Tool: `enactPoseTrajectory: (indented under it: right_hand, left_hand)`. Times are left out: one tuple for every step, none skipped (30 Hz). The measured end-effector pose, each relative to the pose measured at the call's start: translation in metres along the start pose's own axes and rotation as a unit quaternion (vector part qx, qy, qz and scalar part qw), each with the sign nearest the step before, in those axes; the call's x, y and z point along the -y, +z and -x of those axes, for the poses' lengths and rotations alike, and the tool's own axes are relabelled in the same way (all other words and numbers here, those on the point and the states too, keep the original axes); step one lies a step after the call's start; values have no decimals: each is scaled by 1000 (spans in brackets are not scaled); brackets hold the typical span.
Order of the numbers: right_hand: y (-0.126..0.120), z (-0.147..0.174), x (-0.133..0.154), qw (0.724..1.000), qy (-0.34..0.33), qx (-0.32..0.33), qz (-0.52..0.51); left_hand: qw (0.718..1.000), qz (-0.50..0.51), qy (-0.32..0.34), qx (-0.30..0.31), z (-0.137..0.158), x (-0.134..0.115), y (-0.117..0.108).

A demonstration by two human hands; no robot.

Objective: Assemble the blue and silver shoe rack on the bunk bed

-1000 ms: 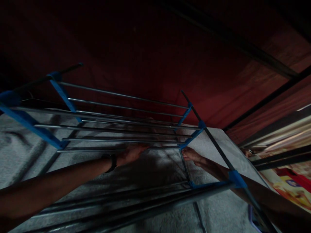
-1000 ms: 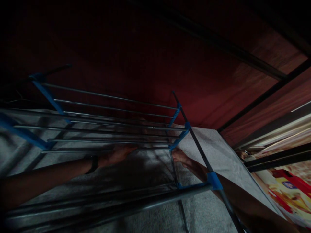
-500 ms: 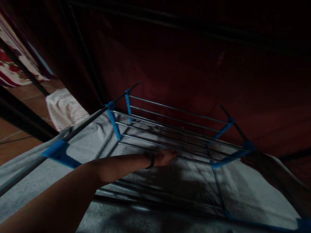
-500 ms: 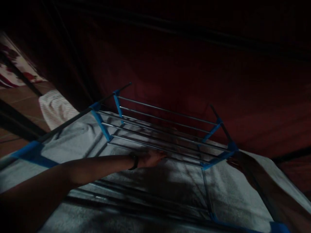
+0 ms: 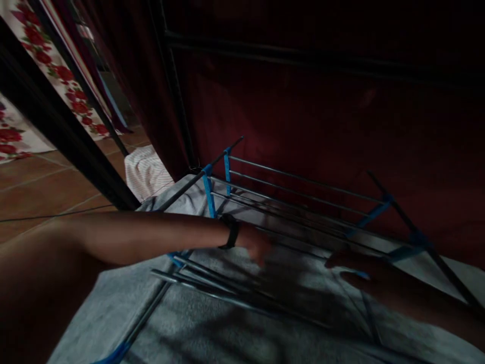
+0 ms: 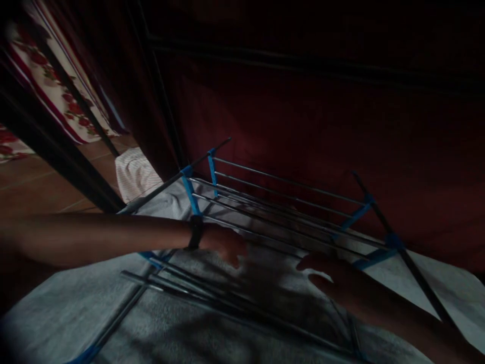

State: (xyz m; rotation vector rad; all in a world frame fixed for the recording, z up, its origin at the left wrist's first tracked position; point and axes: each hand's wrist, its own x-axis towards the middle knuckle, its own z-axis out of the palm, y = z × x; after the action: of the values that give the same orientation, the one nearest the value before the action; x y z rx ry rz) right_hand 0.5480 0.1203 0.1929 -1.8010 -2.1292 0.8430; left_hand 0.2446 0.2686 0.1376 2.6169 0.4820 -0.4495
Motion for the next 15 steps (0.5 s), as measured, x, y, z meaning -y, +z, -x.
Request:
enactPoseTrajectory:
  right_hand:
    - [16, -13, 2, 999, -17, 49, 8]
    - [32, -26, 3, 996, -33, 80, 16]
    - [47, -39, 4, 993, -54, 101, 23]
    - [61, -53, 5, 990, -80, 113, 29]
    - [74, -66, 8, 987, -106, 116, 42]
    - [85, -78, 13, 983, -128, 115, 65]
    - [95, -90, 19, 979, -142, 109, 94]
    - [103, -101, 25, 976, -148, 100, 124]
    - [111, -110, 32, 973, -145, 92, 152]
    - [118, -119, 38, 971, -137, 85, 174]
    - [125, -128, 42, 970, -128, 77, 190]
    - [132, -136, 46, 970, -121, 72, 200]
    - [139, -144, 48, 969, -114, 68, 208]
    - [145, -152, 48, 968, -104, 64, 217]
    - [152, -160, 47, 968, -92, 62, 225]
  left_hand:
    - [999, 20, -21, 15, 13, -3, -19]
    - [997, 45, -52, 18, 27, -6, -40]
    - [994, 83, -71, 20, 43, -9, -61]
    - [987, 140, -75, 20, 61, -11, -82]
    - [976, 196, -96, -7, 81, -12, -101]
    - [964, 240, -108, -22, 103, -10, -117]
    - [948, 285, -118, -76, 124, -5, -128]
    - [928, 326, -117, -136, 145, 5, -133]
    - [894, 361, -114, -241, 163, 20, -133]
    - [840, 387, -112, -365, 178, 39, -127]
    - [785, 403, -116, -456, 188, 60, -116]
    - [739, 402, -134, -524, 195, 84, -101]
    - [713, 395, -152, -559, 197, 107, -83]
    - [719, 389, -171, -550, 195, 129, -63]
    - [754, 377, -182, -506, 190, 147, -43]
